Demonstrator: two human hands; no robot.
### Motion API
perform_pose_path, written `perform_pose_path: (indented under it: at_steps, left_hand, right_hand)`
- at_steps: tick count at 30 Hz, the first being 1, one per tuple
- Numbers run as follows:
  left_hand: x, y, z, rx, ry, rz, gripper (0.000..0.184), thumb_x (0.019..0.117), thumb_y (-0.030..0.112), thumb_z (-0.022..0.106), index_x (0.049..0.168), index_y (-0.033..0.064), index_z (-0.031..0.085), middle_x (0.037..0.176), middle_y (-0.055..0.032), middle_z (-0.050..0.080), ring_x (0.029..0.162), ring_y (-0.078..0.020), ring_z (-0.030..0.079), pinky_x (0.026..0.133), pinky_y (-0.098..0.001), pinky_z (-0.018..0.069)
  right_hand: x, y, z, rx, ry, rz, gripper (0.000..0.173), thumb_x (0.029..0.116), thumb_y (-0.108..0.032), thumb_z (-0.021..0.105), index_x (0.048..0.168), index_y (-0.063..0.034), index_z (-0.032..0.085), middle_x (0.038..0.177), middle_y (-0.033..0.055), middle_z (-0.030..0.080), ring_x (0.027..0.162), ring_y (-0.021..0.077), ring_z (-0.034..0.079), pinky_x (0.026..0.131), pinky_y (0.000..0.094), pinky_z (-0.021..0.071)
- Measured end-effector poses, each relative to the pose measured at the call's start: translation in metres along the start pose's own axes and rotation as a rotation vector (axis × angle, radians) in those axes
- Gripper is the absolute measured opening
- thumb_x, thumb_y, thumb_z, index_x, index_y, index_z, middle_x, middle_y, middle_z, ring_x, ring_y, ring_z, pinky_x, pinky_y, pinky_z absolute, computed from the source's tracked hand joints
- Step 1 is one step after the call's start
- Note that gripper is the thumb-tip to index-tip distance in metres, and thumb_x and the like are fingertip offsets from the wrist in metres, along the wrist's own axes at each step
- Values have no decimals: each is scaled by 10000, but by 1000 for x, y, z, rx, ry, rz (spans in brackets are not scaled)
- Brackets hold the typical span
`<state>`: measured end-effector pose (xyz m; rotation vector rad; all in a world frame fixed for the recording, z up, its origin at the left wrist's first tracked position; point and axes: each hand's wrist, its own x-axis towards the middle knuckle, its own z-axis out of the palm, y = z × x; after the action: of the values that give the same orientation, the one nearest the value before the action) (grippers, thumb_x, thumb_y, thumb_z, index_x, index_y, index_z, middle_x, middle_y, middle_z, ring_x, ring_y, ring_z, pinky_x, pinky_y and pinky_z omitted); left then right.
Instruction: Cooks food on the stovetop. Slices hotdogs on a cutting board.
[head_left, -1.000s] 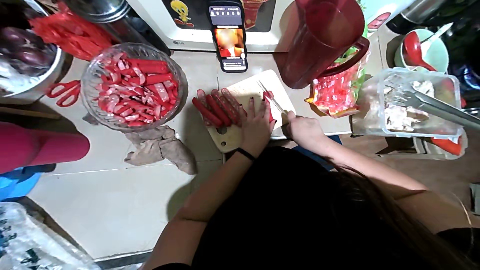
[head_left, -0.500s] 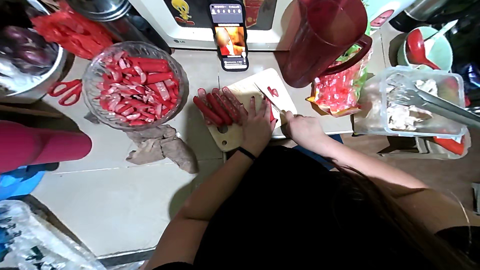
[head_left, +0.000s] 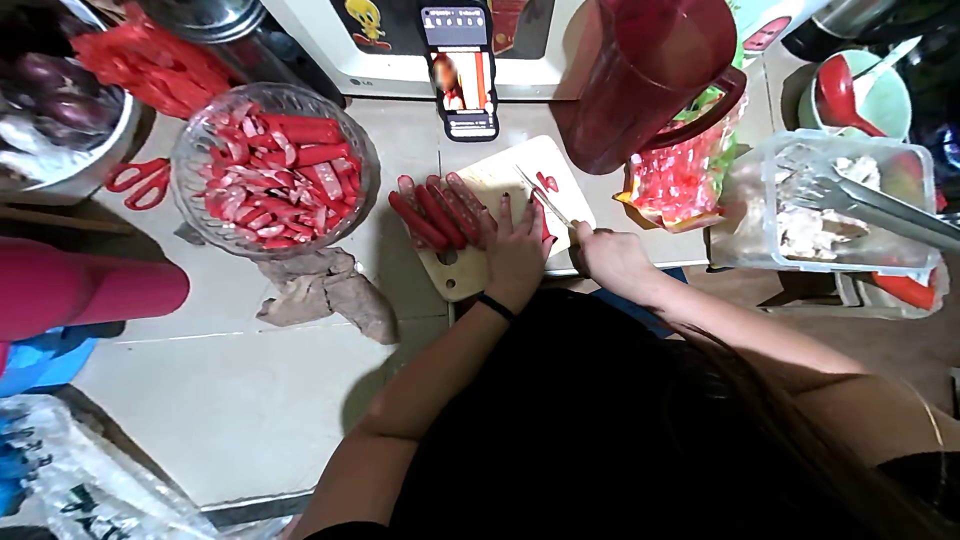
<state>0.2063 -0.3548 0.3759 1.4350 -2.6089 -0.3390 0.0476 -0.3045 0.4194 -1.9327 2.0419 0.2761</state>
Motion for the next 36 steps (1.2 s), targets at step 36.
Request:
perform_pose_path:
  at_steps: [36]
  left_hand:
    - [-4, 4, 8, 23, 144, 9, 343, 1006, 240, 570, 1285, 112, 722, 1351, -74, 692, 1370, -471, 510, 1139, -711, 261]
  right_hand:
    - [-8, 1, -9, -47, -105, -62, 227, 1030, -146, 549, 1223, -42, 606, 795, 183, 691, 754, 412, 717, 587, 557, 537]
